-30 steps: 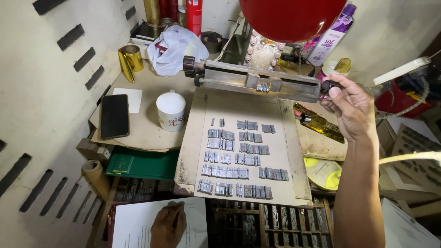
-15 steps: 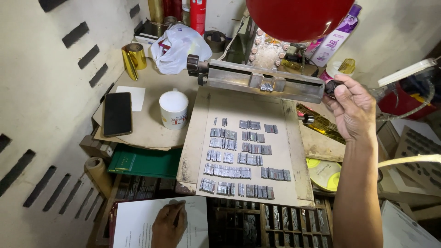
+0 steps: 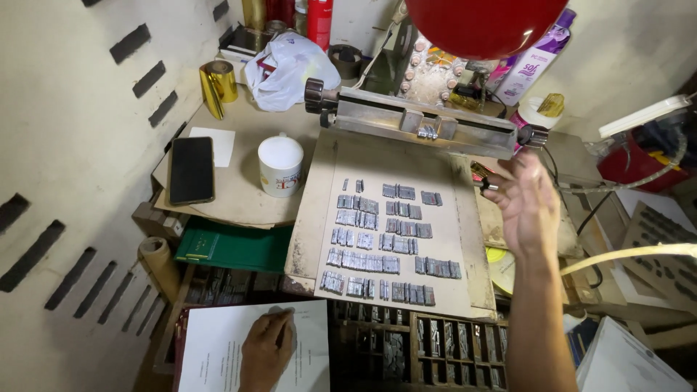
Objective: The person is organizing folders, inserting printed papers into them, and arranging metal type blocks on a board, likely for a letterpress or hot stamping process.
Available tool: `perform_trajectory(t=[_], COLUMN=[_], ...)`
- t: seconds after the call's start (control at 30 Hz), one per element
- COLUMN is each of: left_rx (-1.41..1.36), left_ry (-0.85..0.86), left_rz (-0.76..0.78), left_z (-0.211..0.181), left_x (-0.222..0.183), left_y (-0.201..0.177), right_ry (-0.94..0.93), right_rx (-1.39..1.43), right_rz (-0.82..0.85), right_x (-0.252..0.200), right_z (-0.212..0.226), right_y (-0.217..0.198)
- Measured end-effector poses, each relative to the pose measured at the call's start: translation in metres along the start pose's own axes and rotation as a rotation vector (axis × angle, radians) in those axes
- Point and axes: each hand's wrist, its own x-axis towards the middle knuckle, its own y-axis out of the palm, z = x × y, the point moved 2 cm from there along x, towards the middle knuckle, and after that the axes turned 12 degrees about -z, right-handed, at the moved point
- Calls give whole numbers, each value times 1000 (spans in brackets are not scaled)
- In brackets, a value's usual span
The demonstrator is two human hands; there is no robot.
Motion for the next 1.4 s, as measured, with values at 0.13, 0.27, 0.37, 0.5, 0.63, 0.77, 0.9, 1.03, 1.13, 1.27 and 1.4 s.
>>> perform_trajectory(t=[0.13,0.27,0.37,0.5,0.63,0.77,0.9,1.03,1.13,1.27,1.4], left_rx=[11,15,29,50,15,57,-26,202,403,353,217], left_ry=[-12,-14,57,55,116,81,46,78,44,253,195], left_rz=[31,3,-58,40,-18,-9,-39,-154,-114,-34,139], left_z=[-1,0,-6,-4,-14,-10,7,41,54,57,17], left_x=[2,1,4,9,10,7,-2,-6,-8,-37,-62], left_y=[-1,3,-1,-1,-4,-5,-27,-75,-88,-73,-52], right_ry=[-2,-178,-252,-263,-536,-368,-160,-27,296,488,332], right_rx=[0,-210,-240,-291,-352,-281,-212,-470,-513,-758,-760], right_rz=[-36,-96,-96,-160,-179,-162,-340,-35,367,420,398], right_x=[-26,-24,-26,-22,-25,-13,-47,-190,-287,-341,-353], right_z=[-30,-48,-50,-55,-60,-89,-132,-138,-156,-150,-209], right_y=[1,-1,1,-3,-6,-41,-121,-72,-12,34,9])
